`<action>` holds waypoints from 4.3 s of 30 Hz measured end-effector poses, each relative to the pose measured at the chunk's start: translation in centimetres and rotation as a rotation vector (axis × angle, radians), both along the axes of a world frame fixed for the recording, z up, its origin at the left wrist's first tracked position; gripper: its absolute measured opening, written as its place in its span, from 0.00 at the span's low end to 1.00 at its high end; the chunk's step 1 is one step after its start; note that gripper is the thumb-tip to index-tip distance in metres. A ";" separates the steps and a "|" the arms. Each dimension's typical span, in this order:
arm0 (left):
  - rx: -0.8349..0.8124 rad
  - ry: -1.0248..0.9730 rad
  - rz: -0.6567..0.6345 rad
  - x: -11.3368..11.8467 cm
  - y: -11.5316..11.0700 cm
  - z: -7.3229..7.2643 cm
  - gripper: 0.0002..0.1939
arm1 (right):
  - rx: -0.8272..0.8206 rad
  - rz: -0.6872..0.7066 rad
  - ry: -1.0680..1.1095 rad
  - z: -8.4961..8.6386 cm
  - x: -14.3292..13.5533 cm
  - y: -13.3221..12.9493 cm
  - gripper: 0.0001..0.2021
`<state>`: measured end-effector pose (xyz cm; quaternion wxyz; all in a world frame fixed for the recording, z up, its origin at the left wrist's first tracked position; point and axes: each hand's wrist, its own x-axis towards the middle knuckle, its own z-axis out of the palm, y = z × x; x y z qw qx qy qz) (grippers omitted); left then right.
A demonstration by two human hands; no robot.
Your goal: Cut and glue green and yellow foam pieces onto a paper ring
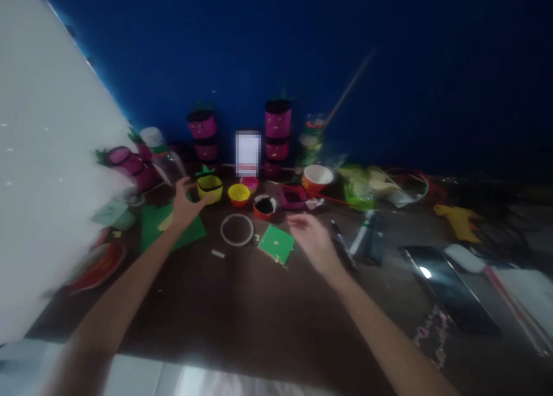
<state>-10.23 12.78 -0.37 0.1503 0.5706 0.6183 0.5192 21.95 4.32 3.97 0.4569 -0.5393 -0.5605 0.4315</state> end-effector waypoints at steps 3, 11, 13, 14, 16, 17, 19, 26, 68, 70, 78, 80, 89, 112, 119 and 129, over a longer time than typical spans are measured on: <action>-0.037 0.034 -0.050 -0.2 0.4 -0.4 0.42 | 0.104 0.023 -0.152 -1.0 0.3 0.0 0.07; -0.067 0.045 -0.106 -0.3 -0.3 0.2 0.48 | 0.302 0.223 -0.580 -3.7 0.0 0.1 0.03; -0.044 0.053 -0.098 0.0 -1.5 0.6 0.46 | 0.302 0.240 -0.596 -4.1 -0.1 0.2 0.03; -0.011 0.068 -0.055 0.3 -2.3 0.8 0.43 | 0.301 0.240 -0.596 -4.2 -0.1 0.2 0.03; 0.087 0.103 0.119 1.2 -4.1 1.1 0.28 | 0.296 0.238 -0.594 -4.3 -0.2 0.3 0.04; 0.116 0.130 0.175 1.8 -5.0 1.2 0.22 | 0.290 0.241 -0.594 -4.3 -0.2 0.4 0.04; 0.148 0.112 0.183 3.4 -6.8 1.4 0.16 | 0.277 0.250 -0.599 -4.3 -0.2 0.4 0.05; -0.064 -0.065 -0.217 11.1 -9.9 1.6 0.10 | 0.278 0.255 -0.566 -4.1 -0.1 0.0 0.05; -0.136 -0.053 -0.607 14.1 -10.1 0.5 0.08 | 0.279 0.169 -0.382 -2.8 -1.8 -2.5 0.04; -0.149 -0.051 -0.600 14.1 -10.2 0.5 0.08 | 0.284 0.168 -0.384 -2.8 -1.8 -2.5 0.04; -0.200 -0.095 -0.594 14.2 -10.3 0.4 0.06 | 0.357 0.146 -0.395 -2.9 -1.9 -2.6 0.04; -0.203 -0.100 -0.592 14.2 -10.3 0.3 0.06 | 0.387 0.134 -0.388 -3.0 -1.9 -2.5 0.04; -0.217 -0.163 -0.565 14.2 -10.3 0.1 0.06 | 0.628 0.090 -0.377 -3.3 -2.3 -2.7 0.06; -0.158 -0.093 -0.570 14.3 -10.4 0.5 0.06 | 0.542 0.084 -0.328 -3.7 -2.5 -2.4 0.05; -0.170 -0.117 -0.565 14.2 -10.3 0.3 0.06 | 0.483 0.058 -0.323 -3.7 -2.5 -2.4 0.05; -0.195 -0.151 -0.546 14.3 -10.4 0.2 0.06 | 0.456 0.005 -0.322 -3.4 -2.3 -2.2 0.05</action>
